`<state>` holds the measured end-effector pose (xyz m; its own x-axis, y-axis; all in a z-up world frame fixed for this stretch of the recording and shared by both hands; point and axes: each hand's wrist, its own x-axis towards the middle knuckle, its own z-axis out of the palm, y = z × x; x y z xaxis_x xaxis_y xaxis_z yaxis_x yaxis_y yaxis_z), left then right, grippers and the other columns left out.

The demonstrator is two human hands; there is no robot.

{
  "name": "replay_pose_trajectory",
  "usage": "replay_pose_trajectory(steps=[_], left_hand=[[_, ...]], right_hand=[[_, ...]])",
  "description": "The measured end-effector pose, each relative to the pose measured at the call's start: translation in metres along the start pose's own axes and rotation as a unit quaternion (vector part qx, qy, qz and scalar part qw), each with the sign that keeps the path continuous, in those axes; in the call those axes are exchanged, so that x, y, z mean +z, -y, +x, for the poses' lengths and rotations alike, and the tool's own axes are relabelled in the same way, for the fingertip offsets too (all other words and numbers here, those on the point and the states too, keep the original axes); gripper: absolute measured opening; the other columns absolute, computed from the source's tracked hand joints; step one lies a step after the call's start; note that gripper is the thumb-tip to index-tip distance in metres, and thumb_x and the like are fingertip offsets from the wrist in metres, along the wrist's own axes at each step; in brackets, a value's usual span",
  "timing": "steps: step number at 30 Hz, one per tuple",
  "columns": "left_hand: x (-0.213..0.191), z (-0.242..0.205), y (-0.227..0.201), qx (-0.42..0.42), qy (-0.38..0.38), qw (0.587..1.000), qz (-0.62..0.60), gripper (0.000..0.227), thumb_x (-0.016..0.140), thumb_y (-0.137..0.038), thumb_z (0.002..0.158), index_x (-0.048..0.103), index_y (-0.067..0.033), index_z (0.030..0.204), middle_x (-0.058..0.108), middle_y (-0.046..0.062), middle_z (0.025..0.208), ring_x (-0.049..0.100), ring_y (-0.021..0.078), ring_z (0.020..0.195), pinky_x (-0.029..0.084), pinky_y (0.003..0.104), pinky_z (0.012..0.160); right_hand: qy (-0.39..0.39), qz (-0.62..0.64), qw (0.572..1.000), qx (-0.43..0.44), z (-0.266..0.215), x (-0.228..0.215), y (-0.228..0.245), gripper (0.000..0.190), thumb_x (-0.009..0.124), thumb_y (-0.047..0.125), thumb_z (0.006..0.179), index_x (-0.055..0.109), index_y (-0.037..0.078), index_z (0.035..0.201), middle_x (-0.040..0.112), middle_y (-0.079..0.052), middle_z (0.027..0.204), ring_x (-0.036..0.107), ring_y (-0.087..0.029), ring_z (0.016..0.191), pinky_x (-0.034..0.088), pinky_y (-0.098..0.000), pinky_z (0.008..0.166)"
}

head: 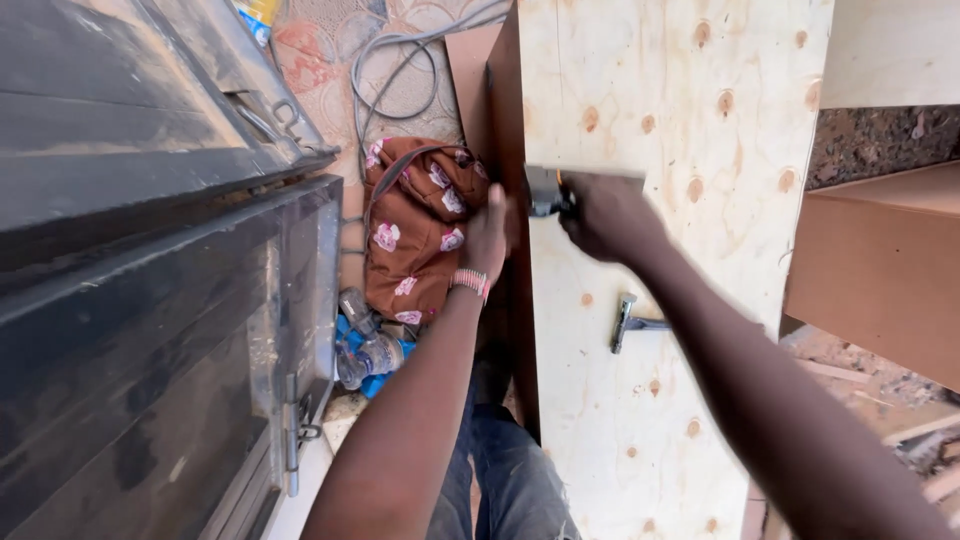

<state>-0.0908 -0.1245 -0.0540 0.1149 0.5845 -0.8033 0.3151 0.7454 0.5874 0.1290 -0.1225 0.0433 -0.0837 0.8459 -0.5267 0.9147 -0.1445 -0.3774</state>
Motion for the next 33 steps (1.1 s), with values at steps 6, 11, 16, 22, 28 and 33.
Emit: replay_pose_trajectory(steps=[6,11,16,22,28,33], left_hand=[[-0.036,-0.092,0.232,-0.110,0.034,0.987,0.112,0.077,0.043,-0.079,0.111,0.076,-0.0154,0.084,0.079,0.006,0.077,0.074,0.0249,0.069,0.054,0.047,0.071],[-0.044,-0.102,0.253,-0.092,0.025,0.969,0.230,0.040,0.057,-0.047,0.113,0.086,-0.0209,0.106,0.091,0.009,0.114,0.082,0.0362,0.111,0.059,0.052,0.100],[-0.010,-0.009,0.088,0.196,-0.112,0.949,0.218,0.040,0.060,-0.043,0.119,0.075,-0.0074,0.127,0.075,0.025,0.123,0.071,0.0483,0.117,0.054,0.062,0.101],[0.039,0.117,-0.145,0.420,-0.153,0.830,0.332,0.104,0.088,-0.029,0.109,0.027,-0.0140,0.191,0.014,0.013,0.203,0.023,0.0411,0.189,0.035,0.059,0.152],[0.034,0.189,-0.201,0.450,-0.057,0.817,0.357,0.055,0.082,-0.017,0.100,0.071,-0.0289,0.152,0.073,0.000,0.153,0.057,0.0301,0.148,0.038,0.050,0.126],[0.027,0.157,-0.212,0.396,-0.010,0.864,0.310,0.062,0.074,-0.006,0.102,0.064,-0.0272,0.159,0.067,0.007,0.164,0.047,0.0386,0.160,0.046,0.058,0.131]], right_hand=[[0.021,0.285,0.955,0.082,-0.138,0.106,0.043,0.018,0.081,0.028,0.103,0.075,0.014,0.112,0.077,-0.012,0.102,0.070,-0.034,0.102,0.052,-0.0489,0.093],[0.136,0.359,0.887,0.257,-0.202,0.123,0.080,0.033,0.075,0.042,0.113,0.063,0.017,0.098,0.067,-0.003,0.090,0.065,-0.021,0.083,0.050,-0.0422,0.081],[0.168,0.355,0.836,0.383,-0.140,0.037,0.066,0.046,0.066,0.064,0.112,0.074,0.020,0.101,0.081,-0.001,0.088,0.069,-0.019,0.073,0.053,-0.0375,0.076],[0.026,0.299,0.892,0.337,0.027,-0.092,0.013,0.074,0.049,0.090,0.103,0.056,0.017,0.097,0.053,-0.006,0.079,0.048,-0.022,0.056,0.044,-0.0444,0.050],[-0.030,0.347,0.896,0.274,0.127,-0.132,0.008,0.052,0.062,0.044,0.123,0.080,0.003,0.096,0.089,-0.009,0.093,0.085,-0.024,0.069,0.068,-0.0366,0.061],[-0.029,0.308,0.893,0.326,0.138,-0.128,0.022,0.046,0.066,0.042,0.122,0.073,0.009,0.089,0.080,-0.007,0.076,0.076,-0.026,0.055,0.059,-0.0393,0.056]])
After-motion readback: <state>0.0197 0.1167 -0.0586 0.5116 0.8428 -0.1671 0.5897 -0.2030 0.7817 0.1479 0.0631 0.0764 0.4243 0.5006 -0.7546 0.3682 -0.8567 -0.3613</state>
